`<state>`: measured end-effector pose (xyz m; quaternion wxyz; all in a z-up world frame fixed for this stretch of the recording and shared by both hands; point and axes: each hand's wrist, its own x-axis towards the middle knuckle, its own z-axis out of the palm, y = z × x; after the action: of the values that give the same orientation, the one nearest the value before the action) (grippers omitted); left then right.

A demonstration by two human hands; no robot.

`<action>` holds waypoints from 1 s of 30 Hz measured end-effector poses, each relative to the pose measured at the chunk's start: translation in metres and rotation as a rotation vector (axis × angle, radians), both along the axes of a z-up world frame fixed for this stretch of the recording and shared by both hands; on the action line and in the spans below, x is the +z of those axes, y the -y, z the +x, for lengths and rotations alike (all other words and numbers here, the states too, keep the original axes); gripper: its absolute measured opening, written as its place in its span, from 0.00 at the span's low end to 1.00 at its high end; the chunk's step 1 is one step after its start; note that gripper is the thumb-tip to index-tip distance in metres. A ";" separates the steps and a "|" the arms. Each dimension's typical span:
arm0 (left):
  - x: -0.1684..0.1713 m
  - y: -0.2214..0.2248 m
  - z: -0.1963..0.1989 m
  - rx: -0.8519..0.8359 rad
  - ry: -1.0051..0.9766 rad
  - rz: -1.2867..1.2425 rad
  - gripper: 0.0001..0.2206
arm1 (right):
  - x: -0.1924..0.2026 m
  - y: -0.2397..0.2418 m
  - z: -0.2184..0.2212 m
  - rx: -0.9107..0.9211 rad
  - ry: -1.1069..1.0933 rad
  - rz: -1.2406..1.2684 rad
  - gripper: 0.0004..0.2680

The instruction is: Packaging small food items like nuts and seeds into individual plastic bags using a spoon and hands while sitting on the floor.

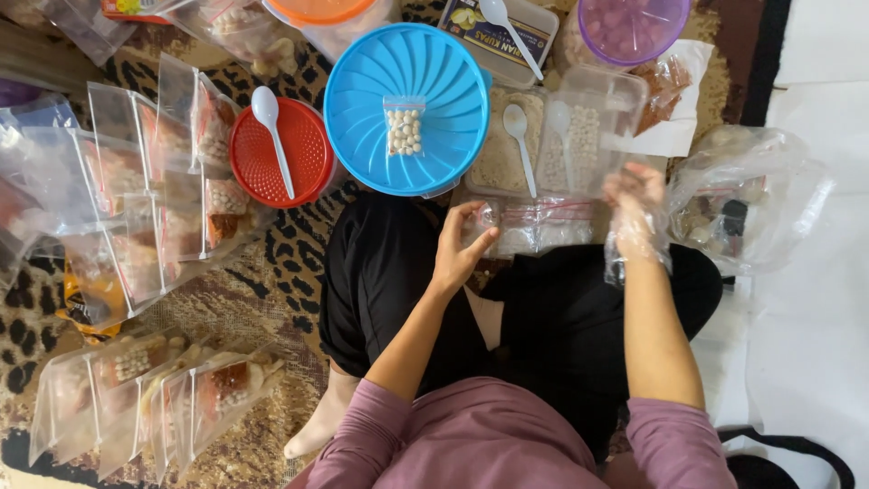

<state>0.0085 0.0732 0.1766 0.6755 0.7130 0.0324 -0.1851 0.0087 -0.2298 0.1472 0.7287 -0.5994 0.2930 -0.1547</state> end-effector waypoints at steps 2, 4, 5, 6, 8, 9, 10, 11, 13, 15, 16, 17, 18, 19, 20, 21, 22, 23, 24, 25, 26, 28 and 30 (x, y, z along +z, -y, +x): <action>-0.002 0.000 0.000 0.022 0.111 -0.016 0.24 | -0.033 0.037 -0.014 0.004 -0.086 -0.050 0.17; -0.004 0.000 -0.001 0.039 0.128 -0.034 0.23 | -0.033 0.040 -0.020 0.015 -0.101 -0.086 0.17; -0.005 -0.001 -0.001 0.059 0.144 -0.048 0.23 | -0.034 0.040 -0.023 0.030 -0.116 -0.118 0.17; -0.006 -0.002 -0.001 0.061 0.144 -0.047 0.23 | -0.039 0.039 -0.023 0.031 -0.116 -0.118 0.17; -0.007 -0.003 -0.001 0.084 0.165 -0.087 0.24 | -0.051 0.036 -0.023 0.098 -0.210 -0.300 0.15; -0.005 -0.004 -0.001 0.088 0.163 -0.085 0.24 | -0.043 0.032 -0.023 0.102 -0.212 -0.299 0.15; -0.004 -0.006 -0.001 0.091 0.199 -0.088 0.25 | -0.034 0.028 -0.022 0.144 -0.272 -0.405 0.14; -0.003 -0.006 0.000 0.092 0.234 -0.093 0.25 | -0.026 0.024 -0.023 0.184 -0.332 -0.511 0.13; 0.009 -0.008 0.000 0.091 0.307 -0.118 0.25 | 0.020 -0.006 -0.012 0.206 -0.506 -0.588 0.13; 0.021 -0.011 -0.001 0.092 0.384 -0.140 0.25 | 0.064 -0.038 -0.010 0.229 -0.676 -0.664 0.15; 0.027 -0.011 -0.001 0.082 0.448 -0.140 0.26 | 0.084 -0.055 -0.015 0.238 -0.509 -0.726 0.11; 0.034 -0.013 -0.004 0.066 0.506 -0.140 0.27 | 0.105 -0.072 -0.024 0.244 -0.348 -0.780 0.07; 0.039 -0.014 -0.006 0.065 0.501 -0.137 0.27 | 0.129 -0.092 -0.027 0.245 -0.352 -0.776 0.07; 0.045 -0.015 -0.007 0.038 0.571 -0.115 0.28 | 0.153 -0.110 -0.028 0.348 -0.441 -0.674 0.09; 0.050 -0.015 -0.008 0.010 0.640 -0.094 0.28 | 0.178 -0.129 -0.030 0.450 -0.526 -0.568 0.10; 0.055 -0.014 -0.009 0.007 0.639 -0.095 0.28 | 0.183 -0.134 -0.037 0.448 -0.528 -0.567 0.10; 0.059 -0.014 -0.012 -0.023 0.691 -0.073 0.28 | 0.188 -0.140 -0.044 0.474 -0.463 -0.464 0.12; 0.064 -0.014 -0.013 -0.051 0.745 -0.049 0.28 | 0.193 -0.146 -0.051 0.501 -0.395 -0.361 0.14; 0.070 -0.014 -0.015 -0.052 0.745 -0.049 0.28 | 0.189 -0.145 -0.054 0.500 -0.395 -0.360 0.14; 0.076 -0.016 -0.017 -0.075 0.782 -0.041 0.26 | 0.184 -0.144 -0.057 0.538 -0.263 -0.196 0.12; 0.083 -0.017 -0.019 -0.098 0.818 -0.032 0.25 | 0.180 -0.143 -0.060 0.572 -0.131 -0.033 0.10; 0.087 -0.017 -0.023 -0.103 0.828 -0.038 0.25 | 0.185 -0.147 -0.067 0.563 -0.097 -0.010 0.10; 0.090 -0.017 -0.028 -0.108 0.837 -0.043 0.25 | 0.187 -0.150 -0.074 0.555 -0.063 0.014 0.09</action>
<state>-0.0193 0.0904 0.2663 0.6345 0.7130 -0.2862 0.0847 -0.0649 -0.0799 0.3341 0.7380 -0.6561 0.1411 0.0713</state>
